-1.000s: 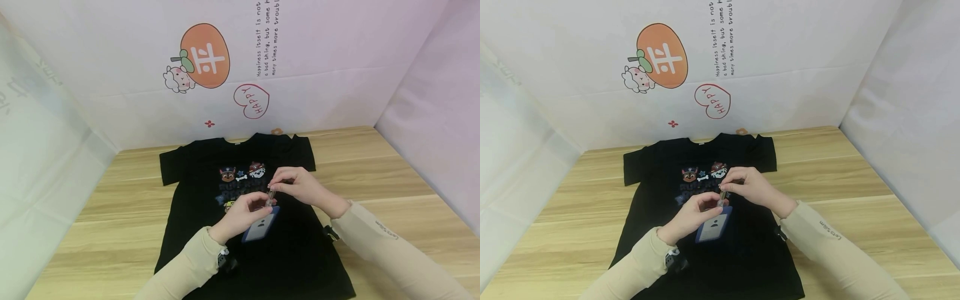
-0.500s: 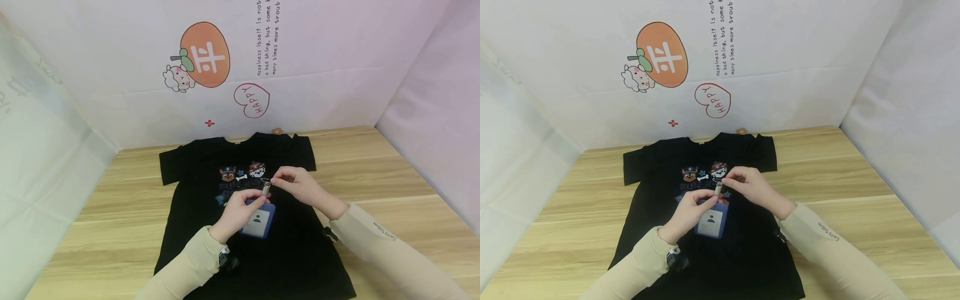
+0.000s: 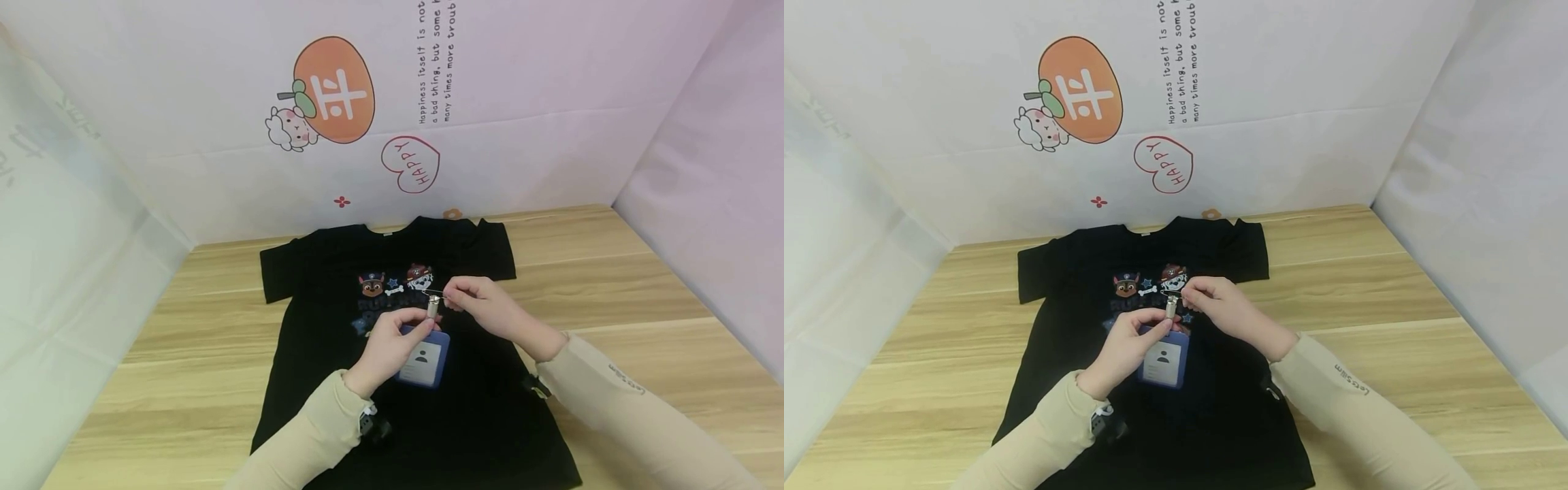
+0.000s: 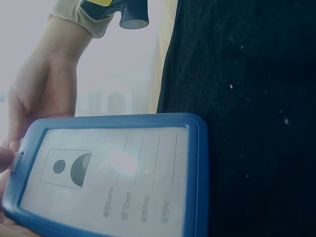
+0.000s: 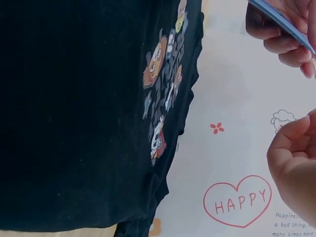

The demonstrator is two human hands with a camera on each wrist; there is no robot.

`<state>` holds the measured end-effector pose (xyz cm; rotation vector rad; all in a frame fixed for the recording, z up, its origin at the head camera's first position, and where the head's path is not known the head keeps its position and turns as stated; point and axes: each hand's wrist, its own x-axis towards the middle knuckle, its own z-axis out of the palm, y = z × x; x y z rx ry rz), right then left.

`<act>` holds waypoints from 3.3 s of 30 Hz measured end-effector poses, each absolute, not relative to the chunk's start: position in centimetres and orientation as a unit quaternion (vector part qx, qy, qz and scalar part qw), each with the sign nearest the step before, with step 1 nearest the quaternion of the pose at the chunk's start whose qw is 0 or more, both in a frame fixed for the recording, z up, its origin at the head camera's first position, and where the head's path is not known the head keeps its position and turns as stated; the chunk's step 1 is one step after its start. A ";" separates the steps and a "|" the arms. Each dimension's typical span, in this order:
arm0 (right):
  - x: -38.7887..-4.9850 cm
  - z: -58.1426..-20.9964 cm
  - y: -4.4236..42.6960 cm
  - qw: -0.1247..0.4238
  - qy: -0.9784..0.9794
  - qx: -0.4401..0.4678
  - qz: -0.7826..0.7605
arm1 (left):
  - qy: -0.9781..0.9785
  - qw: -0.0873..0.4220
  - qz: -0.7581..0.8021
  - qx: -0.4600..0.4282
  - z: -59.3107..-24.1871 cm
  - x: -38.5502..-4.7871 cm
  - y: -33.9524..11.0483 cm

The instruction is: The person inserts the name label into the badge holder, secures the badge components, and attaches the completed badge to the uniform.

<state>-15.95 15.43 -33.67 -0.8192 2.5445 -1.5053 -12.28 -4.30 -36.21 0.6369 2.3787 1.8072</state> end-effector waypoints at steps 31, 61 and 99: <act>-15.5 -33.0 14.6 0.149 0.762 -0.203 -0.596 | 0.723 -0.056 0.666 0.174 -36.0 -13.5 -3.9; -15.2 -34.2 13.1 0.188 0.694 -0.201 -0.665 | 0.704 -0.080 0.679 0.192 -36.3 -14.1 -4.4; -21.0 -36.3 18.8 0.189 0.780 -0.081 -0.591 | 0.632 0.052 0.773 0.002 -38.5 -16.7 -3.6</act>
